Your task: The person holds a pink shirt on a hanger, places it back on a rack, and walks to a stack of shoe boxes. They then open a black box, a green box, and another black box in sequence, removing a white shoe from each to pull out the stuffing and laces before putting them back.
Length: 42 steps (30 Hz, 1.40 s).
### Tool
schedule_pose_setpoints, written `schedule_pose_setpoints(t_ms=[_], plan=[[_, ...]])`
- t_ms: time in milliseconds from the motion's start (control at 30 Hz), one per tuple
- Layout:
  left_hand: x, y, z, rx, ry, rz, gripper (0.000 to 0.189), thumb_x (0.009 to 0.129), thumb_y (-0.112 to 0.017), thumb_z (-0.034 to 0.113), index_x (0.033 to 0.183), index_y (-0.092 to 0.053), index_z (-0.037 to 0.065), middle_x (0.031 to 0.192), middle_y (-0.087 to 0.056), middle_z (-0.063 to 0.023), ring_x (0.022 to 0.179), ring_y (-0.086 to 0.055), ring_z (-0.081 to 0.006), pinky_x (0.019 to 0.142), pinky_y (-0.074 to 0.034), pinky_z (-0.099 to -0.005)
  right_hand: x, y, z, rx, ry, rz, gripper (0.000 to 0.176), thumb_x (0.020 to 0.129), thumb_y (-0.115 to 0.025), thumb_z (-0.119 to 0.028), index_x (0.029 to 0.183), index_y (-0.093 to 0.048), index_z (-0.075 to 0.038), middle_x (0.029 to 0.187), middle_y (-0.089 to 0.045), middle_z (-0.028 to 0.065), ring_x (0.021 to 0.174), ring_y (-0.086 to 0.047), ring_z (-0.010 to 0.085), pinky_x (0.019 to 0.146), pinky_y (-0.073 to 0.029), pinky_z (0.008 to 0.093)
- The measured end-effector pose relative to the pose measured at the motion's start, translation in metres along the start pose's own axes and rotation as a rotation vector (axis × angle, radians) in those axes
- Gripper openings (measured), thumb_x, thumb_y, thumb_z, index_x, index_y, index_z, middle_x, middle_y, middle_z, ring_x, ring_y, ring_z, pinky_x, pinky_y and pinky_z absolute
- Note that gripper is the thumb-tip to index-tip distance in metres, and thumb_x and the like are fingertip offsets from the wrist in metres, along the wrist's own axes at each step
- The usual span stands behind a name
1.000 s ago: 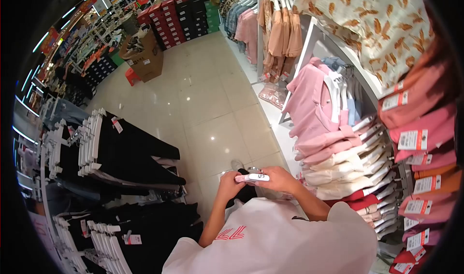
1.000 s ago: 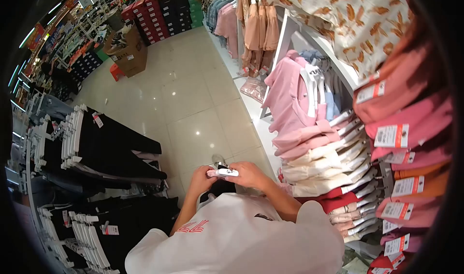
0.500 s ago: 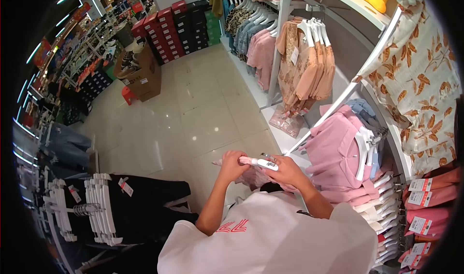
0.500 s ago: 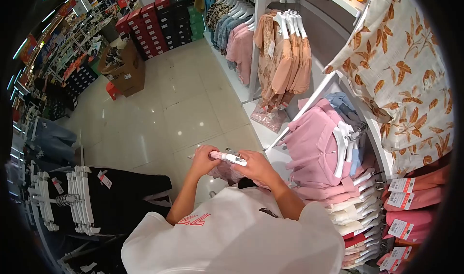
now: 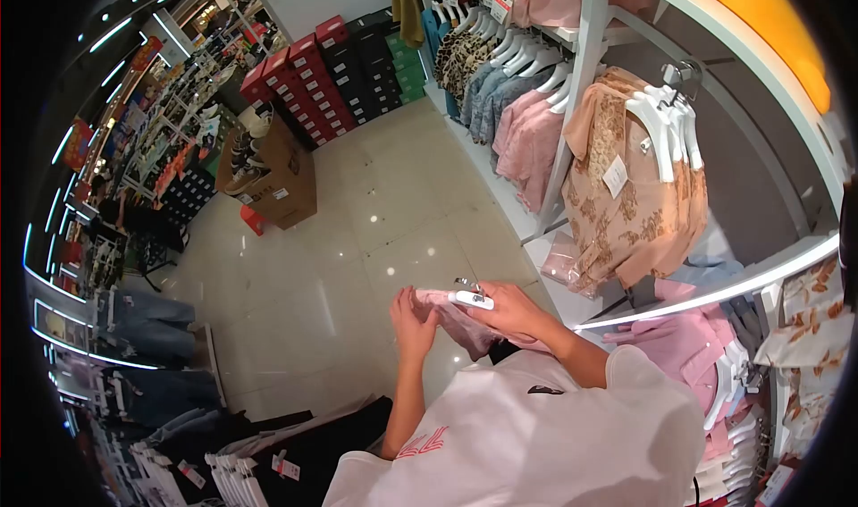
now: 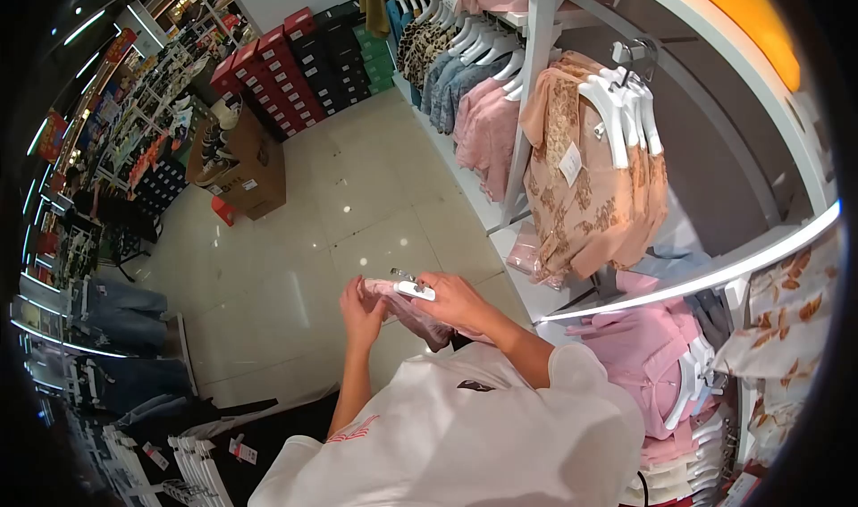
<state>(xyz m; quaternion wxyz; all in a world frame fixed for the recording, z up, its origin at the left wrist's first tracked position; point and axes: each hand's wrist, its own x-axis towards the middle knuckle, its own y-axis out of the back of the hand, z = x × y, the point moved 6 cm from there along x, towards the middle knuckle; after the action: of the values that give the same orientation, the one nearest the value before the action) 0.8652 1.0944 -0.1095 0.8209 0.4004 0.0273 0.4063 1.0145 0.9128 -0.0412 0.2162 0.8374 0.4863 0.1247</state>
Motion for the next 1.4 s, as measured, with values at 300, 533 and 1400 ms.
schedule_pose_setpoints(t_ms=[300,533,1400], plan=[[0.198,-0.062,0.002,-0.114,0.138,-0.069,0.059,0.086,-0.075,0.021,0.137,-0.054,0.001,0.133,-0.062,-0.0182,0.125,-0.057,-0.0313,0.103,-0.044,-0.0403,0.171,0.103,0.064,-0.061,-0.17,0.143,0.046,0.088,-0.065,-0.032,0.12,-0.058,0.0,0.118,-0.067,0.0255,0.107,-0.065,0.0431,0.091,-0.051,0.0476],[0.323,-0.159,0.043,-0.395,0.13,-0.335,0.052,0.088,-0.072,0.018,0.135,-0.056,0.002,0.134,-0.063,-0.0158,0.125,-0.059,-0.0273,0.106,-0.043,-0.0419,0.221,0.17,0.091,0.071,-0.358,0.39,0.059,0.086,-0.067,-0.036,0.132,-0.052,-0.002,0.115,-0.068,0.0284,0.105,-0.066,0.0473,0.092,-0.05,0.0502],[0.52,-0.487,0.156,-0.535,-0.289,-1.552,0.084,0.1,-0.042,0.063,0.159,-0.028,0.004,0.154,-0.045,-0.0239,0.143,-0.043,-0.0373,0.118,-0.031,-0.0379,0.366,0.303,0.106,-0.26,-0.828,1.442,0.059,0.087,-0.069,-0.034,0.13,-0.052,0.003,0.107,-0.068,0.0327,0.102,-0.067,0.0484,0.088,-0.05,0.0502]])
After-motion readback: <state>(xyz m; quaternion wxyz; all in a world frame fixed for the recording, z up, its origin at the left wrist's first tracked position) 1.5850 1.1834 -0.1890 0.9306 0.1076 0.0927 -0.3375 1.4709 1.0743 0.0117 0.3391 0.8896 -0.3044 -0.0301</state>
